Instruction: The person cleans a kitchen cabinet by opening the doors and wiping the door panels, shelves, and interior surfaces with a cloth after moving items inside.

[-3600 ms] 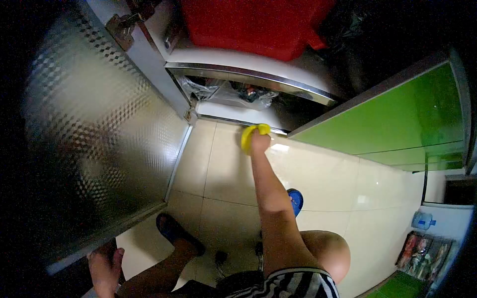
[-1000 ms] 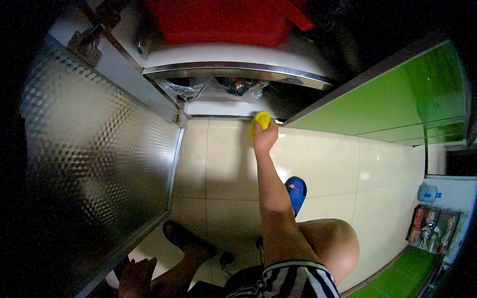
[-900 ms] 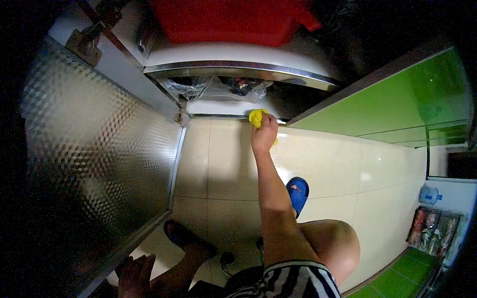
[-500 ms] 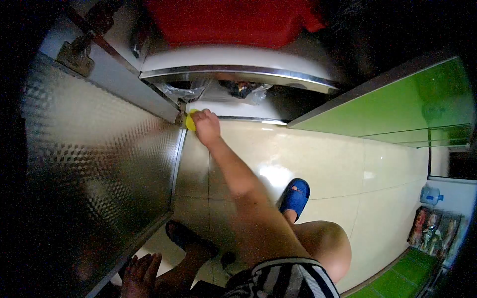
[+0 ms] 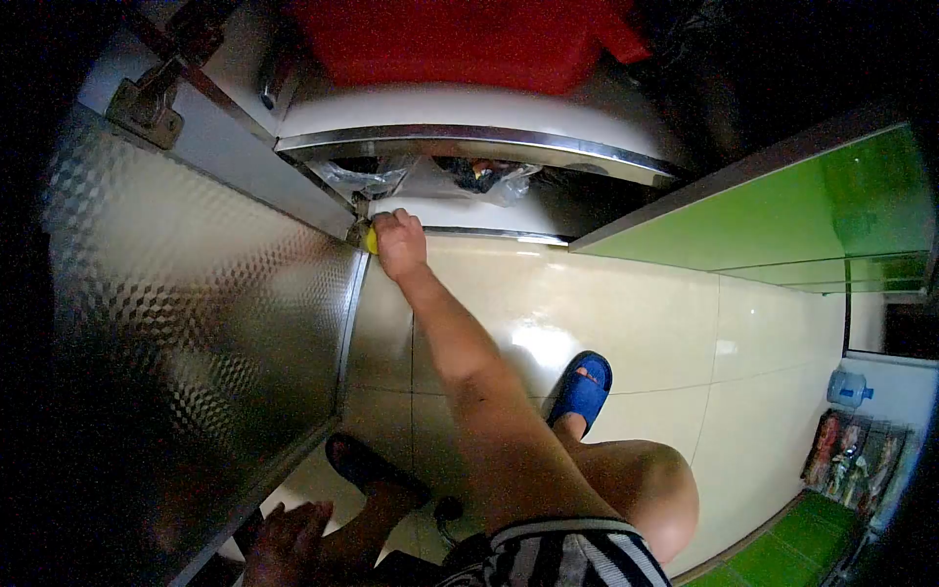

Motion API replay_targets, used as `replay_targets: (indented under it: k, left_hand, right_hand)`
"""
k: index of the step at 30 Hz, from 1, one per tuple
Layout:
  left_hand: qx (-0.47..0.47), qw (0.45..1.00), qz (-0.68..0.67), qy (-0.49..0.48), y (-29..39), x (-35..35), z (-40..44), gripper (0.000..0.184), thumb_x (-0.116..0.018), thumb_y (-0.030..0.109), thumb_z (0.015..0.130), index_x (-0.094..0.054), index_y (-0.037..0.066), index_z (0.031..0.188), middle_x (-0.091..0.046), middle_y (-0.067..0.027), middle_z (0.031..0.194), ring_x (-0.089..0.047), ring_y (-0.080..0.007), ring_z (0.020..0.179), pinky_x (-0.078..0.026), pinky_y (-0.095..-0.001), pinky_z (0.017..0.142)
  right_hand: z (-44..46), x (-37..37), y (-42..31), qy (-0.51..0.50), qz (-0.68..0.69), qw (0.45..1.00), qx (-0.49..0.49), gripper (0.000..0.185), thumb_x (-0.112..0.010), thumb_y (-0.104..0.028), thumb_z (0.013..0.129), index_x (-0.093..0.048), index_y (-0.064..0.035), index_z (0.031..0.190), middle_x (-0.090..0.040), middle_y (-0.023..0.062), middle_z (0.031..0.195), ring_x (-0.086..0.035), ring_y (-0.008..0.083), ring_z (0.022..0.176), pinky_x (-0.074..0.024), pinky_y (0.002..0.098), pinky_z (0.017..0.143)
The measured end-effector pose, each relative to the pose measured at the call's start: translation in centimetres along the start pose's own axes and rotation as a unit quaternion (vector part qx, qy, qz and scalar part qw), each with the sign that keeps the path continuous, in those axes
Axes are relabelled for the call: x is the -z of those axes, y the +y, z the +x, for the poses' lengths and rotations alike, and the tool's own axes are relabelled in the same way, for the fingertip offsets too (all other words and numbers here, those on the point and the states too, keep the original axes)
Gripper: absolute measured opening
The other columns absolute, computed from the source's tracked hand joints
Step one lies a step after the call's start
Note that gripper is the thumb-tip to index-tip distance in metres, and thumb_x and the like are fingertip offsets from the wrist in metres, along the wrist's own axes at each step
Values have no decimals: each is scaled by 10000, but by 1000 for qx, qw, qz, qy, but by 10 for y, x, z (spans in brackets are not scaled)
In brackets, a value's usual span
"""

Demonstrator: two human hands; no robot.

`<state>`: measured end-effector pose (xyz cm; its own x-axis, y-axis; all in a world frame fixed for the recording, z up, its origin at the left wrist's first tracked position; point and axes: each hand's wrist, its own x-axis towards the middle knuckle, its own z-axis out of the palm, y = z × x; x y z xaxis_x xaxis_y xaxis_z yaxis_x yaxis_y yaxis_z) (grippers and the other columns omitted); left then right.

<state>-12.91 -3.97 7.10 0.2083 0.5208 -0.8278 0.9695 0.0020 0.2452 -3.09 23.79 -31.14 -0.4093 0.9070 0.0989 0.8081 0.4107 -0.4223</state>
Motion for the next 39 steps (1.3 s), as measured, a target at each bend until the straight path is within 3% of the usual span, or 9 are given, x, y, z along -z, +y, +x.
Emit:
replay_targets:
  k: [2, 9, 11, 14, 20, 27, 30, 32, 39]
  left_hand:
    - [19, 988, 29, 152, -8, -15, 0, 486, -403, 259, 956, -322, 134, 1420, -449, -112, 1362, -435, -290, 1235, -313, -410, 1077]
    - [-35, 986, 91, 138, -47, -57, 9, 538, -383, 359, 949, -299, 133, 1431, -432, -119, 1375, -438, -263, 1238, -306, -419, 1077]
    - [-57, 983, 70, 162, -31, -47, 4, 528, -467, 219, 929, -308, 125, 1424, -438, -125, 1367, -434, -261, 1241, -316, -404, 1076]
    - [-4, 994, -51, 92, -20, -38, 1, 552, -506, 126, 903, -315, 129, 1421, -438, -127, 1366, -419, -266, 1252, -324, -397, 1075]
    - [22, 987, 48, 155, -24, -40, 3, 553, -538, 181, 899, -338, 135, 1412, -485, -130, 1321, -457, -276, 1217, -340, -400, 1063]
    - [47, 982, 137, 121, -24, -35, 11, 521, -524, 237, 922, -355, 115, 1399, -517, -150, 1274, -478, -303, 1184, -358, -424, 1041]
    - [-34, 988, 82, 127, -18, -35, 13, 537, -542, 261, 911, -364, 87, 1387, -520, -152, 1270, -478, -301, 1187, -360, -431, 1037]
    - [-88, 987, 47, 126, -14, -30, 12, 550, -555, 276, 904, -371, 69, 1379, -522, -154, 1267, -478, -300, 1188, -361, -436, 1035]
    - [-64, 986, 42, 147, -24, -28, 19, 582, -591, 286, 873, -384, 66, 1370, -490, -170, 1301, -458, -295, 1212, -351, -430, 1047]
  right_hand:
    - [-8, 2, 18, 62, 17, 995, 78, 403, -631, -119, 669, -583, -70, 1066, -618, 100, 1015, -539, 238, 998, -414, 374, 829]
    - [-65, 55, 84, 138, -89, 980, -110, 540, -700, -241, 644, -558, -40, 1125, -601, 86, 1087, -533, 255, 989, -401, 383, 851]
    - [-60, 46, 81, 159, -114, 975, -109, 499, -687, -213, 649, -569, -38, 1102, -599, 94, 1096, -534, 262, 976, -400, 373, 856]
    - [-21, 8, 41, 103, -68, 991, -60, 405, -630, -167, 679, -583, -54, 1065, -600, 88, 1084, -528, 263, 1006, -403, 368, 876]
    - [16, 7, 22, 8, -89, 995, 42, 263, -559, -169, 735, -602, -65, 973, -614, 112, 1008, -537, 272, 1062, -418, 402, 895]
    - [-38, 48, 99, 43, -216, 974, -52, 232, -521, -188, 777, -628, -106, 966, -624, 63, 1070, -519, 241, 1091, -393, 442, 849]
    - [-25, 42, 56, -40, -210, 977, -3, 253, -507, -174, 789, -630, -106, 1000, -619, 56, 1096, -512, 229, 1109, -390, 426, 846]
    - [-5, 12, 36, 45, -112, 992, 29, 238, -492, -173, 812, -638, -102, 987, -622, 53, 1095, -483, 240, 1162, -373, 433, 900]
    - [-21, 42, 56, -48, -188, 979, 69, 325, -478, -179, 826, -576, -147, 1134, -589, 17, 1165, -501, 204, 1102, -368, 382, 906]
